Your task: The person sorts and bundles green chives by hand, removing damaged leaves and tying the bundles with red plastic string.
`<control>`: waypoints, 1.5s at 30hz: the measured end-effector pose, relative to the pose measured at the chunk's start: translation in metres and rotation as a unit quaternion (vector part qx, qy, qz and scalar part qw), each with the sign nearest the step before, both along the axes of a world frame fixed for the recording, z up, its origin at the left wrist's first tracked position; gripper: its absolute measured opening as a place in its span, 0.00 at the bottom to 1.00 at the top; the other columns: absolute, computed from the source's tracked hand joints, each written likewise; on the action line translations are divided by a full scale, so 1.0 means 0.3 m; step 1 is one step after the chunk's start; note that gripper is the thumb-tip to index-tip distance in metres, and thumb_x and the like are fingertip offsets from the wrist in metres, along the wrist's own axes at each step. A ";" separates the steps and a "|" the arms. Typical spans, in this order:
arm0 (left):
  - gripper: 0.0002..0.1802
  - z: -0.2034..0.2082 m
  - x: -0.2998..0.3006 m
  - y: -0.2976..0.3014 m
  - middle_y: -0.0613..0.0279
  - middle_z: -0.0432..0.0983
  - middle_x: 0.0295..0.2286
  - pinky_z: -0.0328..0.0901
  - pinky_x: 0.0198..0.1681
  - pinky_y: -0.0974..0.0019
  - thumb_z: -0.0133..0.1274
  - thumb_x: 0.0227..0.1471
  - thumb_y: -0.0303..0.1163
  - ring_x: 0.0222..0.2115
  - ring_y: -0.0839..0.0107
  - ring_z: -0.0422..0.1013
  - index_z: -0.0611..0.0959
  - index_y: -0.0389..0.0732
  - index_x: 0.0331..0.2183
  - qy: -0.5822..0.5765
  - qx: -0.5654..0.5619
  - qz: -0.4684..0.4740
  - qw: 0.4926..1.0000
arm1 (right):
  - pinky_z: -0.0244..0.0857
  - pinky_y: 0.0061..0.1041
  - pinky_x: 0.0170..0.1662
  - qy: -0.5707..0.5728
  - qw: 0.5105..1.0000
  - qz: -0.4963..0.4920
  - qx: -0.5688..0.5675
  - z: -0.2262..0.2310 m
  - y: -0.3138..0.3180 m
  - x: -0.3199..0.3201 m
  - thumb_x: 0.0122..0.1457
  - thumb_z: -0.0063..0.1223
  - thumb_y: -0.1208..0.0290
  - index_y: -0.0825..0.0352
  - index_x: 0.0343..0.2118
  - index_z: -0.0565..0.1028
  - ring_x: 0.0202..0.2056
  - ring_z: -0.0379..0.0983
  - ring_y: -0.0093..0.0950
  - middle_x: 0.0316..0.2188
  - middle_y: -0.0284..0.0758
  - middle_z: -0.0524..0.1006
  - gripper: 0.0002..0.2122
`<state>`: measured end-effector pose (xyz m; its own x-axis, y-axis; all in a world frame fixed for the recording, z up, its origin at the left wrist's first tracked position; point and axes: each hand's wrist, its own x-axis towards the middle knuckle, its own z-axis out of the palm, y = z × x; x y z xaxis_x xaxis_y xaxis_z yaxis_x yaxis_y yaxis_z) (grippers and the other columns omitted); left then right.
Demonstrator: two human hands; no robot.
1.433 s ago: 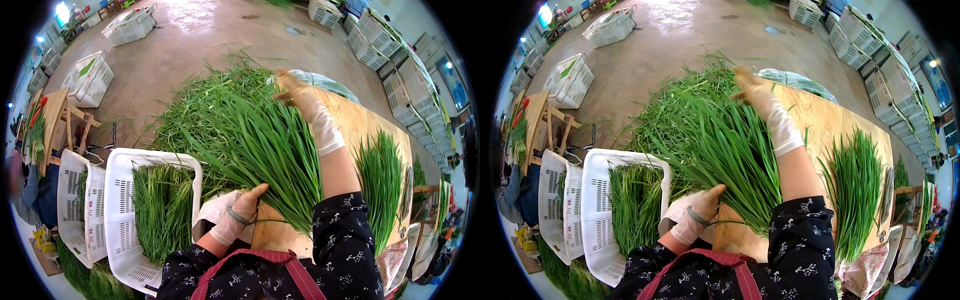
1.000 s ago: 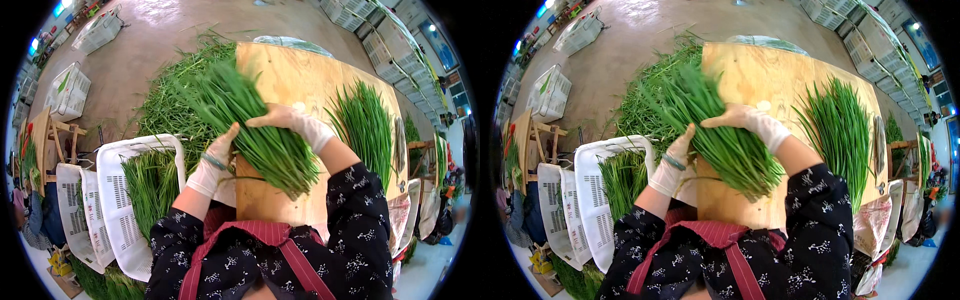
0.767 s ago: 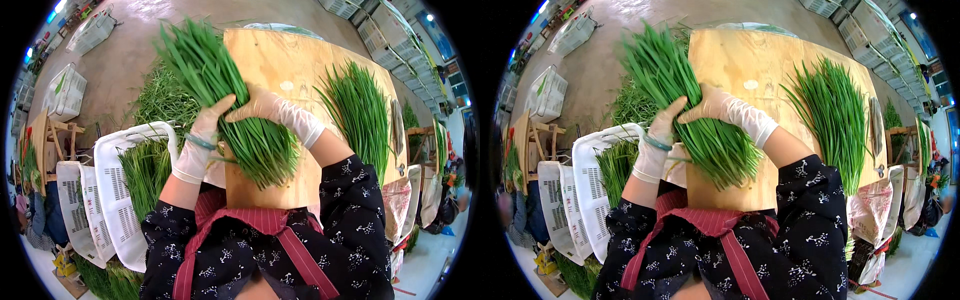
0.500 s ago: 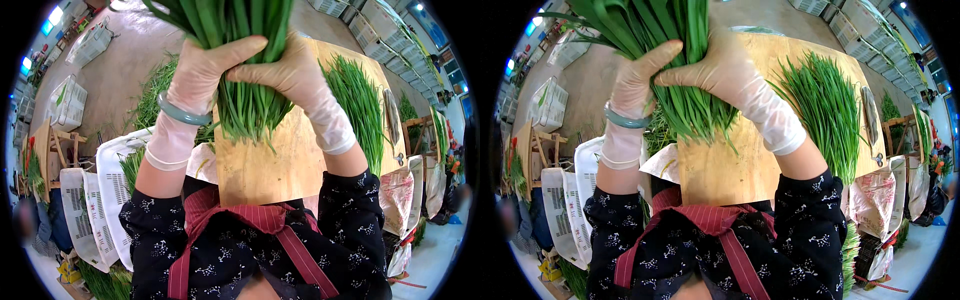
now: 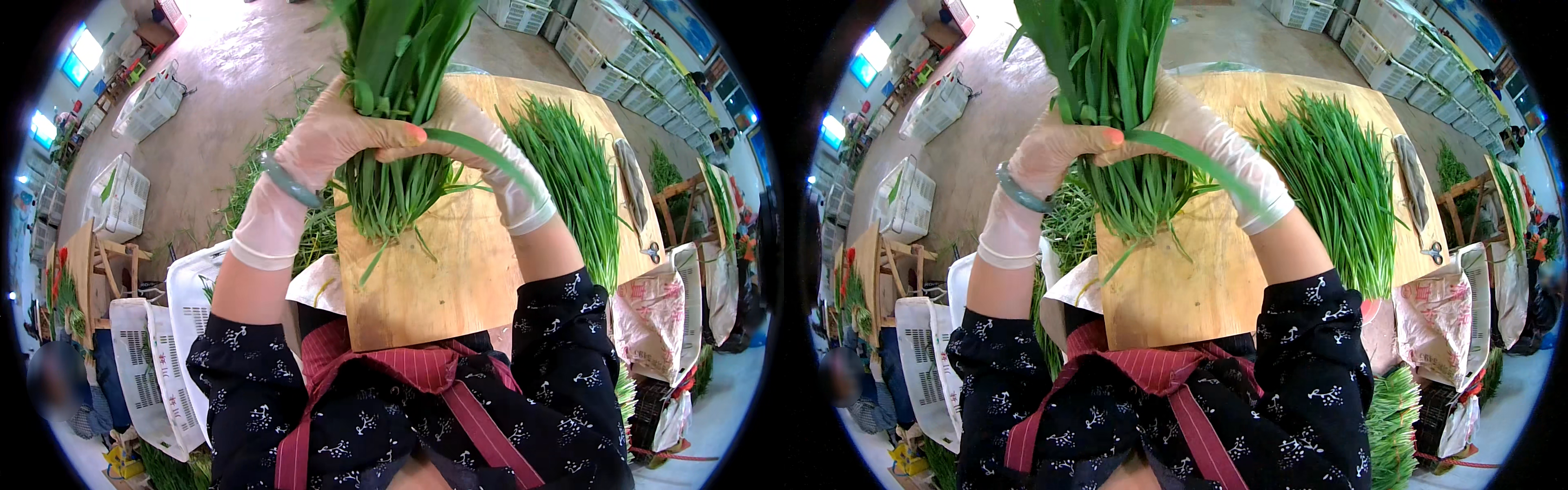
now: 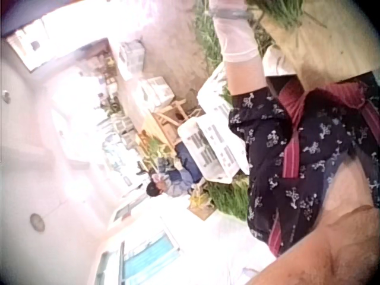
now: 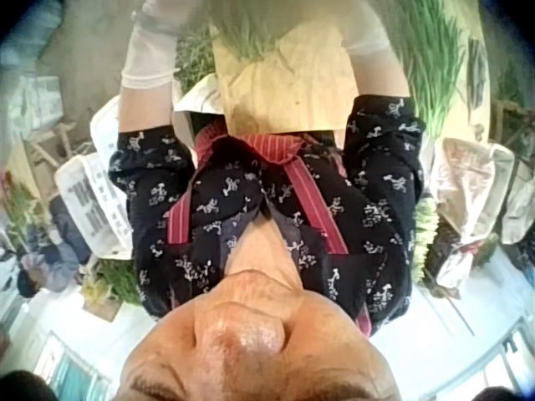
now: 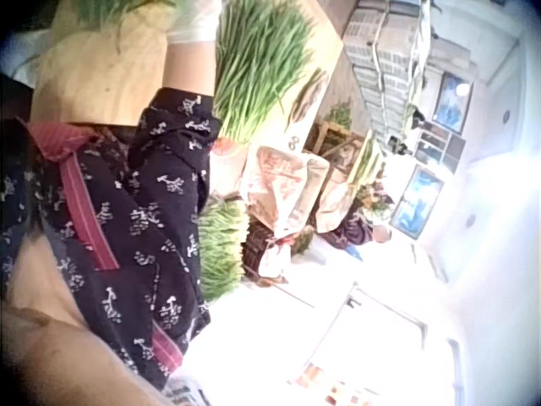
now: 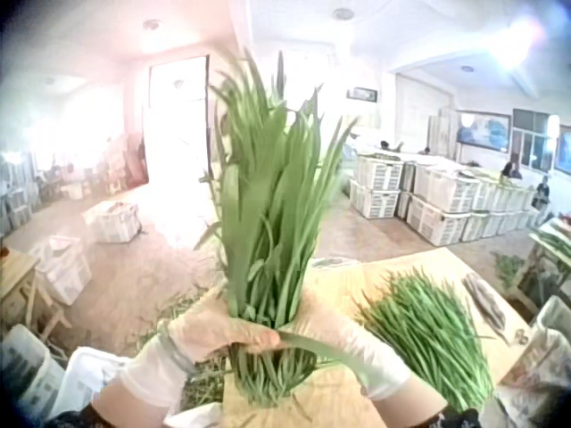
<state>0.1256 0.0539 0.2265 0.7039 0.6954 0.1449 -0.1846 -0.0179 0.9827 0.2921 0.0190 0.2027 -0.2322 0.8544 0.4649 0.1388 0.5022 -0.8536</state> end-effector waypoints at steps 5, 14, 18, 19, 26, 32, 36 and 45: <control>0.37 0.054 0.061 -0.042 0.63 0.73 0.36 0.66 0.36 0.70 0.68 0.26 0.24 0.34 0.76 0.69 0.70 0.37 0.42 -0.058 0.121 0.108 0.985 | 0.65 0.25 0.40 -0.185 0.976 -0.104 0.052 0.001 0.009 -0.085 0.39 0.65 0.70 0.68 0.41 0.67 0.35 0.70 0.27 0.33 0.37 0.74 0.25; 0.16 0.144 0.053 -0.103 0.65 0.76 0.28 0.66 0.29 0.77 0.61 0.35 0.22 0.27 0.78 0.71 0.78 0.38 0.33 -0.132 0.134 0.185 0.965 | 0.61 0.28 0.48 -0.073 0.985 -0.136 0.080 0.119 -0.093 -0.029 0.28 0.71 0.60 0.75 0.48 0.58 0.47 0.64 0.33 0.44 0.50 0.66 0.44; 0.23 0.082 0.053 -0.058 0.66 0.74 0.33 0.65 0.37 0.74 0.63 0.35 0.26 0.33 0.77 0.68 0.76 0.37 0.39 -0.011 0.232 0.044 0.972 | 0.64 0.23 0.45 0.054 0.997 0.031 -0.047 0.100 -0.104 -0.026 0.39 0.66 0.68 0.72 0.49 0.60 0.43 0.68 0.27 0.43 0.41 0.70 0.35; 0.24 0.083 0.068 -0.080 0.66 0.73 0.35 0.65 0.37 0.73 0.64 0.35 0.28 0.34 0.79 0.67 0.75 0.37 0.38 0.001 0.304 0.081 0.949 | 0.65 0.22 0.44 0.114 0.991 0.052 -0.042 0.060 -0.070 -0.028 0.38 0.67 0.70 0.71 0.48 0.62 0.41 0.69 0.26 0.42 0.40 0.71 0.33; 0.15 0.055 0.110 -0.013 0.65 0.76 0.30 0.66 0.34 0.73 0.60 0.39 0.26 0.29 0.77 0.71 0.79 0.38 0.34 -0.023 0.172 0.143 0.974 | 0.61 0.25 0.49 -0.133 0.980 0.027 -0.149 0.014 0.034 -0.001 0.29 0.71 0.64 0.70 0.54 0.56 0.46 0.66 0.30 0.47 0.42 0.68 0.46; 0.14 0.113 0.017 0.037 0.61 0.77 0.29 0.69 0.28 0.73 0.57 0.41 0.24 0.26 0.76 0.72 0.79 0.34 0.35 -0.083 0.056 0.214 0.972 | 0.60 0.26 0.50 -0.105 0.989 0.069 -0.083 -0.410 -0.002 -0.091 0.33 0.69 0.65 0.68 0.56 0.48 0.47 0.65 0.30 0.46 0.45 0.68 0.49; 0.14 0.190 -0.100 0.116 0.60 0.76 0.28 0.69 0.26 0.74 0.55 0.43 0.28 0.22 0.75 0.71 0.79 0.34 0.35 -0.051 -0.003 0.271 0.961 | 0.65 0.34 0.42 -0.144 0.960 -0.080 -0.228 -0.573 -0.028 -0.257 0.43 0.61 0.66 0.68 0.53 0.54 0.40 0.70 0.43 0.35 0.52 0.72 0.35; 0.13 0.145 -0.771 0.430 0.58 0.73 0.26 0.68 0.32 0.69 0.41 0.51 0.27 0.26 0.70 0.71 0.79 0.39 0.36 -0.075 0.086 0.405 0.907 | 0.63 0.40 0.28 -0.254 0.956 -0.076 -0.121 -0.413 -0.253 -0.316 0.52 0.46 0.71 0.64 0.42 0.66 0.27 0.70 0.46 0.22 0.46 0.73 0.13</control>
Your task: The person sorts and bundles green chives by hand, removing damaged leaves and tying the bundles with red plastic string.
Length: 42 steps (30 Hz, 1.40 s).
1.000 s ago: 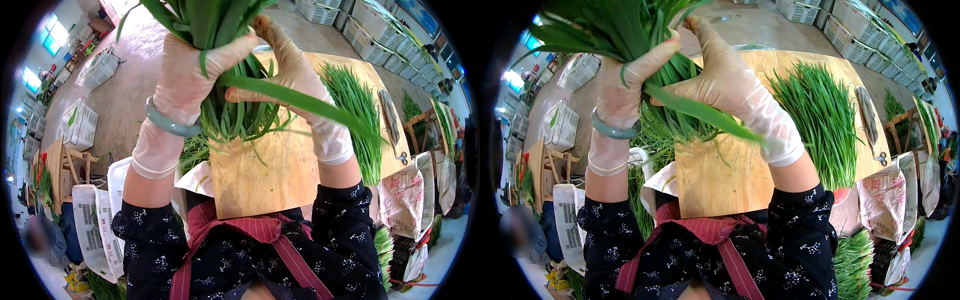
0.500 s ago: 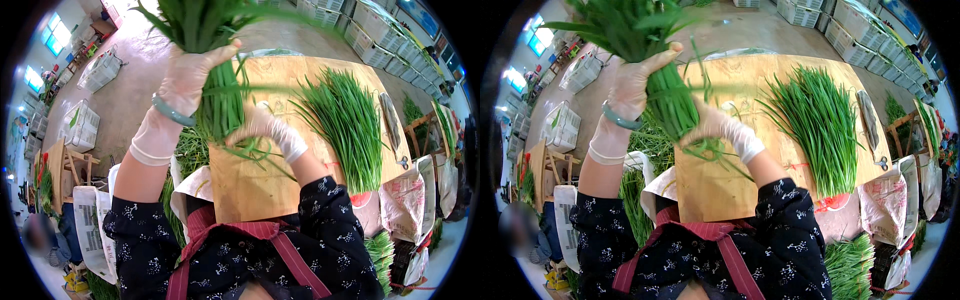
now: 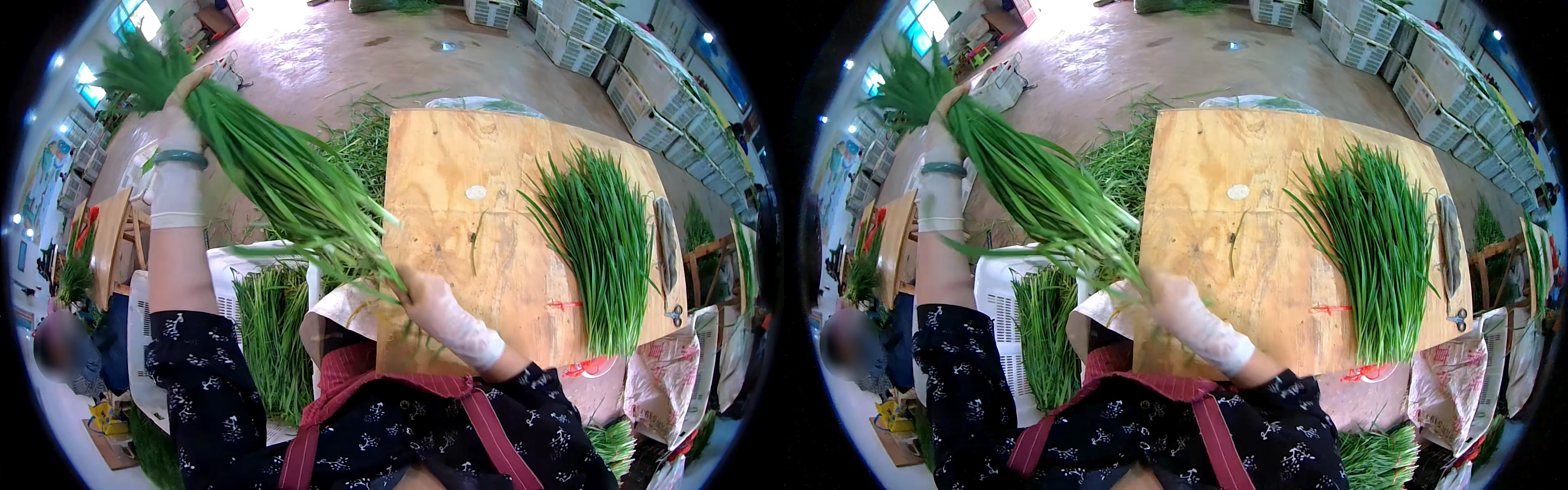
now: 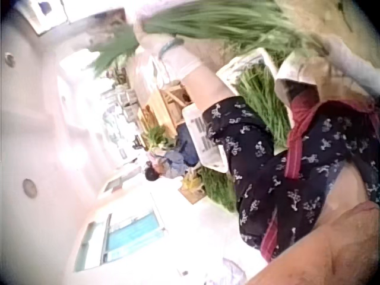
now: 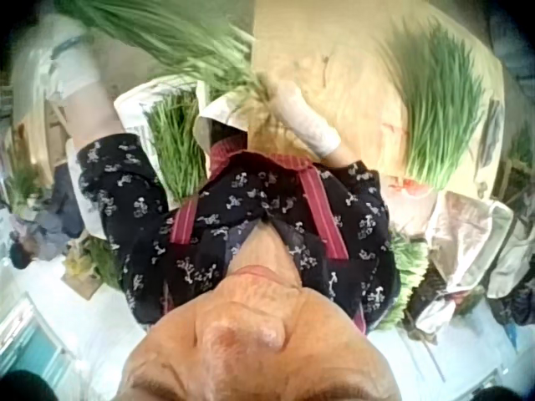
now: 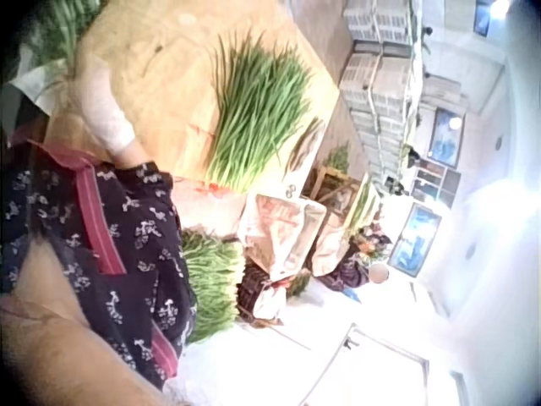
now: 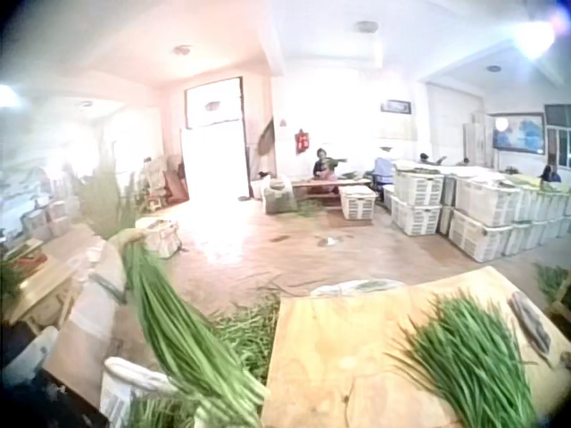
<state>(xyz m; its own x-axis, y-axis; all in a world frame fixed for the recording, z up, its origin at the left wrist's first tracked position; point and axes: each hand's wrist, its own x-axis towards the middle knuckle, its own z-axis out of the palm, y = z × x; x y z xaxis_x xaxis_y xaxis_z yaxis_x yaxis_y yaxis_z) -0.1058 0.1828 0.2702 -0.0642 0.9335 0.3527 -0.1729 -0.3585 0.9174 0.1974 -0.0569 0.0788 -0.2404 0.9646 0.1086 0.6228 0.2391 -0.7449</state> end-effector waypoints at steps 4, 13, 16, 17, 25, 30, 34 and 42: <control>0.13 -0.027 -0.149 -0.006 0.58 0.74 0.28 0.68 0.35 0.68 0.42 0.51 0.27 0.28 0.66 0.71 0.78 0.36 0.38 -0.018 0.011 0.105 0.994 | 0.64 0.36 0.33 -0.070 0.979 0.131 -0.138 0.009 -0.096 0.210 0.53 0.45 0.72 0.64 0.43 0.67 0.32 0.71 0.43 0.29 0.45 0.74 0.13; 0.12 -0.020 -0.118 -0.165 0.60 0.75 0.32 0.69 0.34 0.67 0.47 0.51 0.32 0.28 0.70 0.71 0.76 0.36 0.36 -0.079 -0.055 -0.030 0.995 | 0.59 0.20 0.39 0.233 0.971 0.050 0.015 0.565 0.433 0.033 0.56 0.45 0.63 0.64 0.44 0.71 0.35 0.68 0.22 0.36 0.32 0.74 0.15; 0.12 -0.017 -0.020 -0.178 0.62 0.75 0.28 0.68 0.33 0.69 0.47 0.50 0.32 0.27 0.71 0.71 0.76 0.36 0.36 -0.200 -0.045 -0.152 0.967 | 0.60 0.23 0.42 0.262 0.929 0.256 0.047 0.347 0.600 -0.112 0.56 0.43 0.59 0.61 0.47 0.69 0.38 0.68 0.25 0.39 0.34 0.74 0.18; 0.12 -0.004 -0.037 -0.184 0.64 0.75 0.26 0.68 0.33 0.70 0.48 0.50 0.33 0.27 0.71 0.70 0.76 0.37 0.37 -0.191 -0.023 -0.176 0.965 | 0.61 0.23 0.42 0.273 0.905 0.315 0.090 0.247 0.635 -0.161 0.57 0.41 0.55 0.60 0.49 0.67 0.39 0.68 0.25 0.40 0.34 0.73 0.20; 0.17 -0.271 -0.434 -0.036 0.54 0.75 0.32 0.68 0.37 0.61 0.48 0.46 0.34 0.31 0.61 0.72 0.76 0.34 0.37 -0.202 -0.159 0.082 0.963 | 0.67 0.29 0.37 0.583 0.655 0.202 -0.437 0.043 0.358 -0.236 0.54 0.42 0.46 0.64 0.52 0.60 0.34 0.69 0.29 0.41 0.37 0.70 0.29; 0.15 -0.322 -0.522 -0.098 0.55 0.74 0.32 0.67 0.38 0.61 0.45 0.47 0.33 0.32 0.61 0.71 0.76 0.34 0.36 -0.229 -0.106 0.142 0.957 | 0.64 0.20 0.28 0.559 0.783 -0.047 -0.269 0.151 0.180 -0.037 0.56 0.46 0.65 0.64 0.39 0.65 0.22 0.64 0.20 0.21 0.28 0.67 0.12; 0.13 -0.291 -0.499 -0.141 0.57 0.73 0.31 0.65 0.38 0.62 0.44 0.48 0.34 0.32 0.64 0.70 0.76 0.36 0.34 -0.249 -0.072 0.152 0.954 | 0.63 0.19 0.30 0.759 0.560 0.288 -0.165 0.096 0.360 0.115 0.58 0.43 0.67 0.62 0.31 0.66 0.23 0.65 0.19 0.20 0.25 0.66 0.05; 0.16 -0.156 -0.243 -0.291 0.58 0.73 0.33 0.65 0.40 0.61 0.46 0.50 0.38 0.35 0.66 0.70 0.76 0.38 0.37 -0.212 -0.017 0.117 0.970 | 0.62 0.24 0.41 0.449 0.849 0.087 -0.265 0.162 0.687 -0.280 0.44 0.60 0.63 0.74 0.40 0.71 0.36 0.69 0.26 0.33 0.38 0.75 0.23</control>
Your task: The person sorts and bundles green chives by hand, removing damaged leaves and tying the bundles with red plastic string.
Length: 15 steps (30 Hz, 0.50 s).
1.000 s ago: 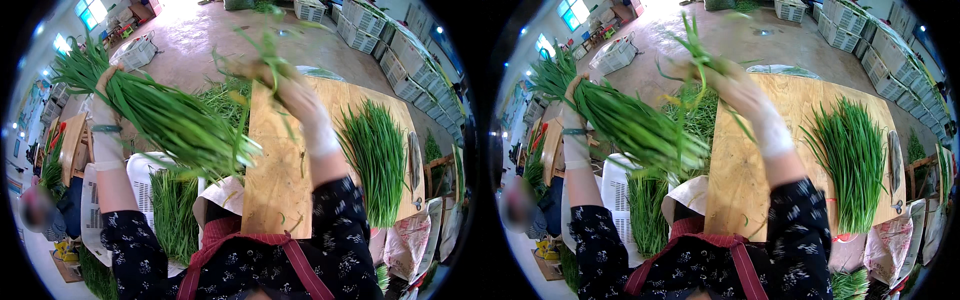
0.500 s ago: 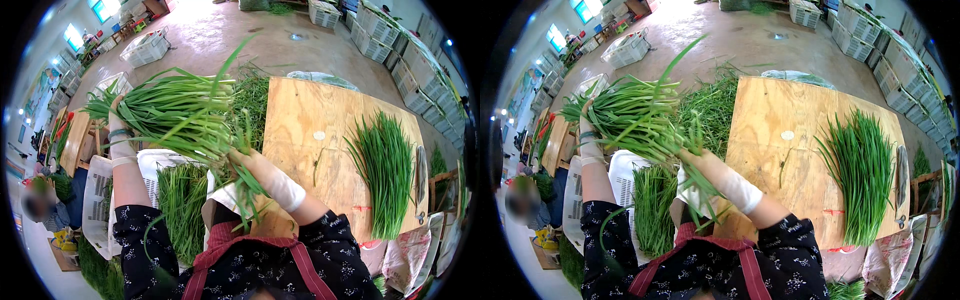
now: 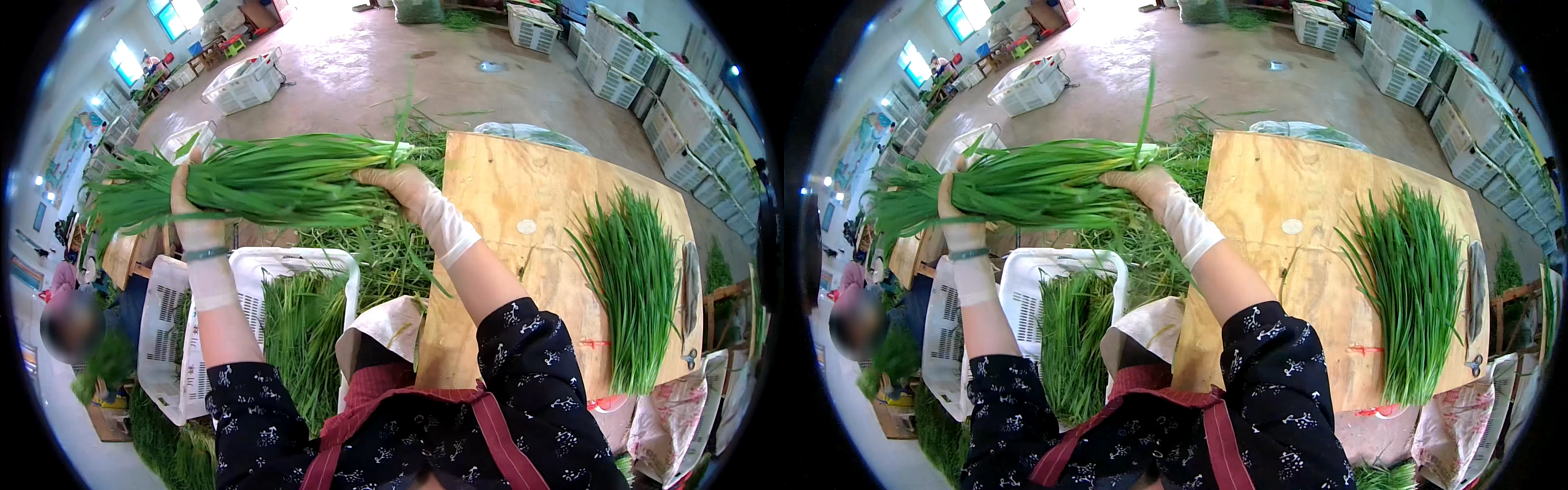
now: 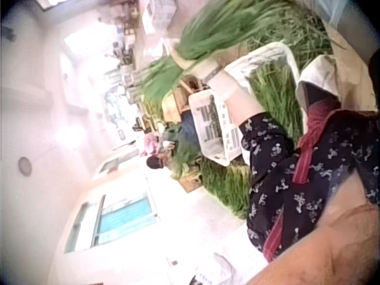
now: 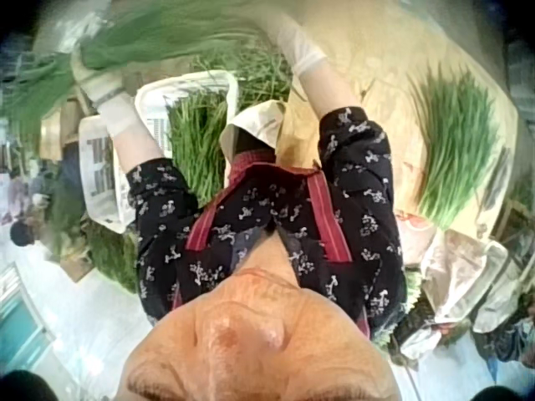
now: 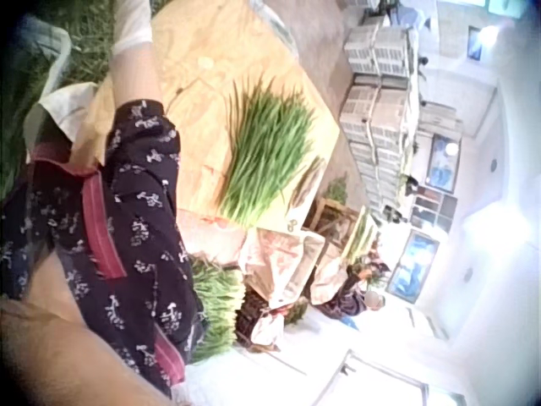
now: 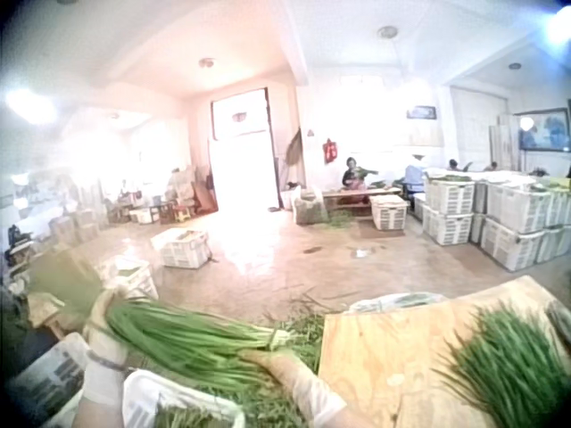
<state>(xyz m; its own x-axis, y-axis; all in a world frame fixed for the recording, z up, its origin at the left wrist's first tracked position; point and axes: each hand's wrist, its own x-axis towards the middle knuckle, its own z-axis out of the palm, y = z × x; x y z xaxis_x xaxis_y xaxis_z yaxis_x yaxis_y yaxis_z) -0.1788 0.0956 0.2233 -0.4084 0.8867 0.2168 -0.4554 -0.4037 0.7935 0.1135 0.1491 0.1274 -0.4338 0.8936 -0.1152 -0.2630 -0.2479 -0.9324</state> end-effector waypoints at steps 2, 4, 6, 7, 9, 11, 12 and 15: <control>0.17 0.019 0.099 -0.086 0.56 0.73 0.35 0.65 0.43 0.60 0.47 0.50 0.38 0.38 0.65 0.70 0.76 0.38 0.39 0.082 -0.071 -0.033 0.994 | 0.65 0.23 0.35 0.127 0.979 -0.146 0.056 0.013 0.022 0.009 0.44 0.58 0.71 0.69 0.32 0.75 0.28 0.71 0.25 0.28 0.35 0.76 0.12; 0.18 -0.055 0.135 -0.093 0.52 0.71 0.39 0.65 0.44 0.60 0.49 0.49 0.38 0.39 0.64 0.69 0.75 0.38 0.41 0.086 -0.184 -0.103 0.974 | 0.65 0.24 0.35 0.086 0.973 -0.178 0.117 -0.001 0.050 0.080 0.48 0.55 0.71 0.69 0.35 0.73 0.29 0.70 0.25 0.29 0.35 0.76 0.12; 0.19 -0.188 0.014 -0.090 0.52 0.71 0.40 0.66 0.44 0.59 0.50 0.49 0.37 0.39 0.62 0.70 0.74 0.38 0.41 0.043 -0.179 -0.079 0.980 | 0.66 0.24 0.38 0.018 0.980 -0.112 0.164 0.047 -0.012 0.024 0.49 0.55 0.68 0.68 0.35 0.74 0.34 0.71 0.26 0.31 0.35 0.76 0.12; 0.20 -0.214 -0.004 -0.079 0.52 0.71 0.40 0.65 0.44 0.59 0.49 0.49 0.38 0.39 0.61 0.70 0.74 0.37 0.42 0.025 -0.173 -0.062 0.983 | 0.66 0.24 0.40 -0.023 0.977 -0.086 0.192 0.069 -0.034 0.022 0.49 0.55 0.67 0.67 0.36 0.75 0.36 0.71 0.27 0.32 0.35 0.76 0.12; 0.21 -0.250 -0.030 -0.057 0.52 0.70 0.41 0.64 0.46 0.57 0.48 0.49 0.39 0.40 0.59 0.69 0.73 0.37 0.43 -0.012 -0.161 -0.030 0.986 | 0.66 0.27 0.42 -0.075 0.869 -0.039 0.487 0.068 -0.075 0.057 0.51 0.51 0.67 0.66 0.39 0.73 0.37 0.71 0.30 0.37 0.39 0.74 0.13; 0.22 -0.272 -0.082 -0.076 0.52 0.70 0.42 0.62 0.47 0.56 0.46 0.49 0.39 0.42 0.58 0.67 0.73 0.36 0.44 -0.076 -0.069 -0.056 0.993 | 0.63 0.30 0.47 -0.148 0.728 -0.018 0.669 0.014 -0.145 0.041 0.51 0.49 0.68 0.63 0.41 0.72 0.42 0.69 0.34 0.44 0.40 0.70 0.14; 0.23 -0.290 -0.095 -0.074 0.52 0.70 0.42 0.61 0.48 0.56 0.45 0.48 0.40 0.44 0.58 0.66 0.72 0.36 0.44 -0.109 -0.024 -0.072 0.991 | 0.62 0.31 0.50 -0.207 0.668 -0.028 0.714 -0.047 -0.191 0.032 0.50 0.49 0.68 0.62 0.42 0.72 0.46 0.67 0.36 0.49 0.40 0.67 0.15; 0.20 -0.320 -0.120 -0.007 0.55 0.70 0.44 0.56 0.53 0.56 0.44 0.48 0.39 0.48 0.60 0.62 0.74 0.38 0.41 -0.192 0.075 -0.054 0.977 | 0.57 0.37 0.54 -0.306 0.657 0.079 0.684 -0.151 -0.340 0.008 0.50 0.47 0.69 0.60 0.47 0.68 0.51 0.61 0.40 0.55 0.42 0.58 0.18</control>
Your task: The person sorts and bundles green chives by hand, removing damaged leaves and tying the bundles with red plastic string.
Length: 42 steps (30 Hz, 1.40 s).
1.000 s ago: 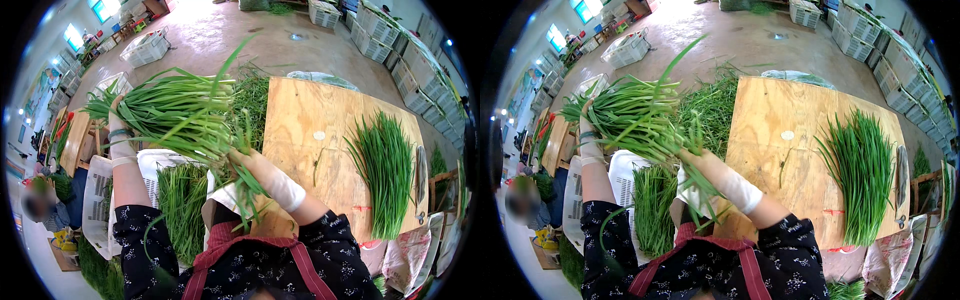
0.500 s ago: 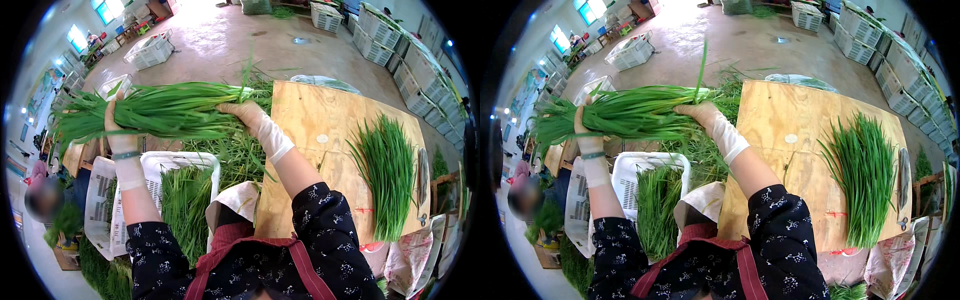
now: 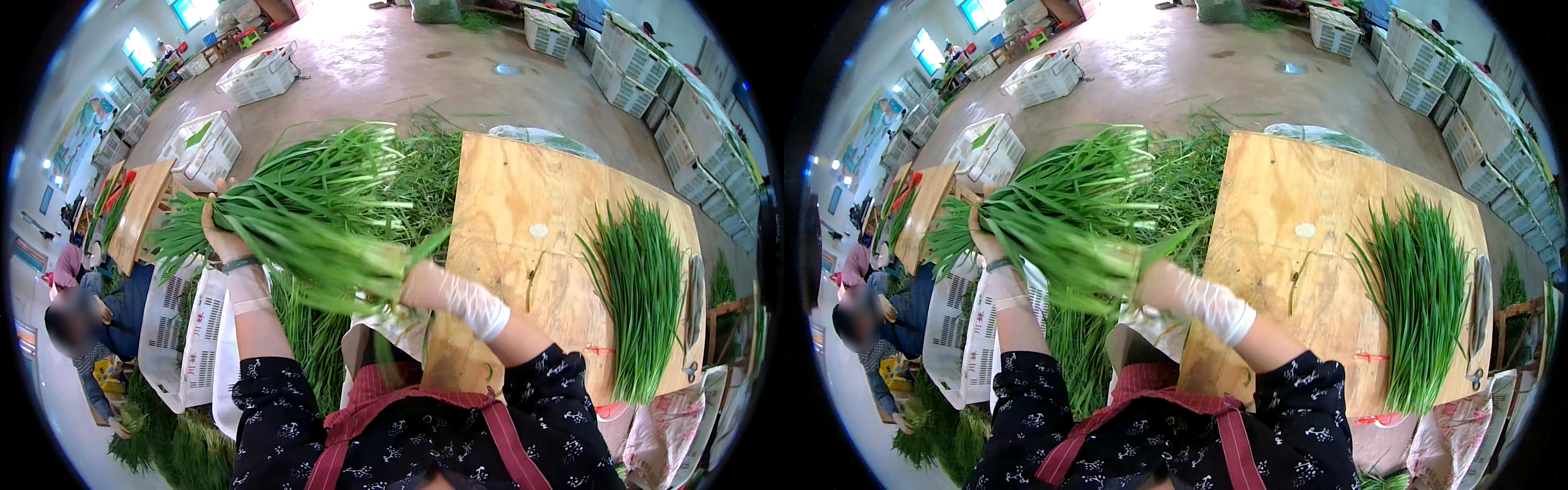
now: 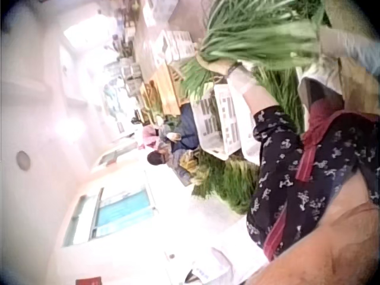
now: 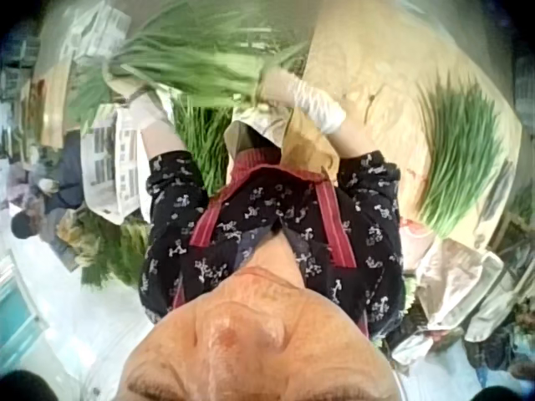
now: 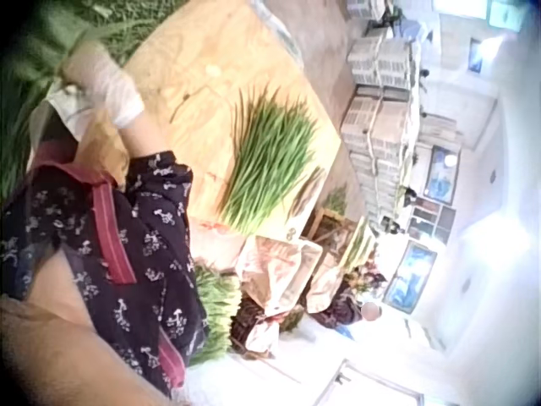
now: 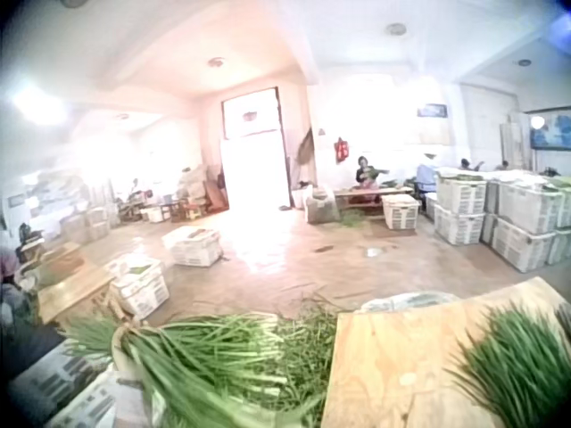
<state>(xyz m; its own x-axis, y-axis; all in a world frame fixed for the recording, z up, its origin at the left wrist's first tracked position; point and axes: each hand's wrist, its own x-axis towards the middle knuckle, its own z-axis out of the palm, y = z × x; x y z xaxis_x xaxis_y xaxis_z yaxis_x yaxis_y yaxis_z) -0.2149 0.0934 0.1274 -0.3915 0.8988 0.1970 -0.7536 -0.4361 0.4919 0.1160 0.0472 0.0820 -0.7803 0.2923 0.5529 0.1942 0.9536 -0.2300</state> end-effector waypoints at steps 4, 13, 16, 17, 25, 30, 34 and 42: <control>0.13 -0.011 0.010 0.017 0.58 0.73 0.39 0.58 0.51 0.58 0.44 0.49 0.36 0.46 0.65 0.64 0.77 0.40 0.35 -0.030 0.120 -0.084 0.989 | 0.61 0.41 0.46 -0.045 0.984 0.008 -0.173 0.036 -0.078 0.048 0.49 0.48 0.71 0.64 0.49 0.65 0.42 0.68 0.39 0.44 0.43 0.68 0.22; 0.11 0.038 0.011 -0.013 0.62 0.70 0.34 0.58 0.49 0.57 0.46 0.48 0.37 0.38 0.66 0.66 0.74 0.42 0.33 0.048 0.139 -0.086 0.985 | 0.62 0.30 0.44 -0.058 0.872 -0.128 -0.469 0.082 -0.126 0.417 0.45 0.50 0.78 0.64 0.51 0.65 0.43 0.68 0.34 0.36 0.40 0.74 0.25; 0.09 0.073 0.029 -0.027 0.62 0.70 0.34 0.55 0.51 0.56 0.47 0.47 0.36 0.39 0.66 0.65 0.73 0.43 0.32 0.047 0.159 -0.083 0.983 | 0.57 0.34 0.51 0.065 0.833 -0.274 -0.475 0.196 -0.032 0.397 0.43 0.57 0.76 0.63 0.52 0.63 0.49 0.64 0.33 0.42 0.42 0.71 0.29; 0.09 0.084 0.056 -0.017 0.61 0.70 0.35 0.55 0.52 0.56 0.47 0.47 0.35 0.40 0.65 0.64 0.74 0.43 0.32 0.044 0.143 -0.048 0.988 | 0.52 0.38 0.54 0.041 0.920 -0.274 -0.278 0.274 -0.001 0.323 0.41 0.60 0.72 0.62 0.53 0.60 0.51 0.61 0.36 0.45 0.43 0.68 0.33; 0.13 0.224 0.103 -0.006 0.62 0.67 0.47 0.42 0.57 0.45 0.41 0.50 0.35 0.55 0.61 0.52 0.75 0.44 0.38 0.048 0.238 -0.209 0.947 | 0.42 0.44 0.58 0.114 0.975 -0.133 0.136 0.280 0.180 -0.112 0.41 0.55 0.72 0.61 0.44 0.66 0.55 0.55 0.38 0.51 0.40 0.62 0.23; 0.12 0.253 0.007 -0.025 0.66 0.70 0.41 0.42 0.58 0.47 0.43 0.48 0.33 0.50 0.62 0.58 0.73 0.44 0.37 0.058 0.232 -0.178 0.954 | 0.60 0.30 0.49 0.019 0.997 -0.005 -0.079 0.237 -0.009 -0.106 0.41 0.50 0.77 0.63 0.34 0.70 0.39 0.70 0.35 0.29 0.34 0.73 0.13; 0.10 0.307 0.020 -0.079 0.69 0.69 0.33 0.48 0.57 0.48 0.46 0.47 0.32 0.42 0.68 0.64 0.71 0.45 0.35 0.068 0.189 -0.164 0.966 | 0.63 0.26 0.44 -0.074 0.992 -0.088 -0.045 0.085 0.014 0.037 0.42 0.52 0.79 0.61 0.33 0.74 0.33 0.72 0.31 0.28 0.32 0.75 0.11; 0.10 0.266 -0.127 -0.036 0.66 0.68 0.29 0.50 0.55 0.51 0.47 0.45 0.33 0.34 0.70 0.65 0.70 0.43 0.32 0.083 0.168 -0.077 0.979 | 0.64 0.34 0.39 0.027 0.947 -0.255 -0.195 -0.064 0.068 0.276 0.43 0.53 0.79 0.64 0.42 0.68 0.35 0.72 0.38 0.31 0.41 0.74 0.20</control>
<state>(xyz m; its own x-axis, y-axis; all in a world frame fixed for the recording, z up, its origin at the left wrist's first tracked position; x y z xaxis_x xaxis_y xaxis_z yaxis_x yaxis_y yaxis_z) -0.2530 0.0825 0.2073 -0.1936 0.8177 0.5421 -0.7445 -0.4823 0.4617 0.1987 0.0676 0.0627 -0.4568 0.8131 0.3609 0.5841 0.5801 -0.5677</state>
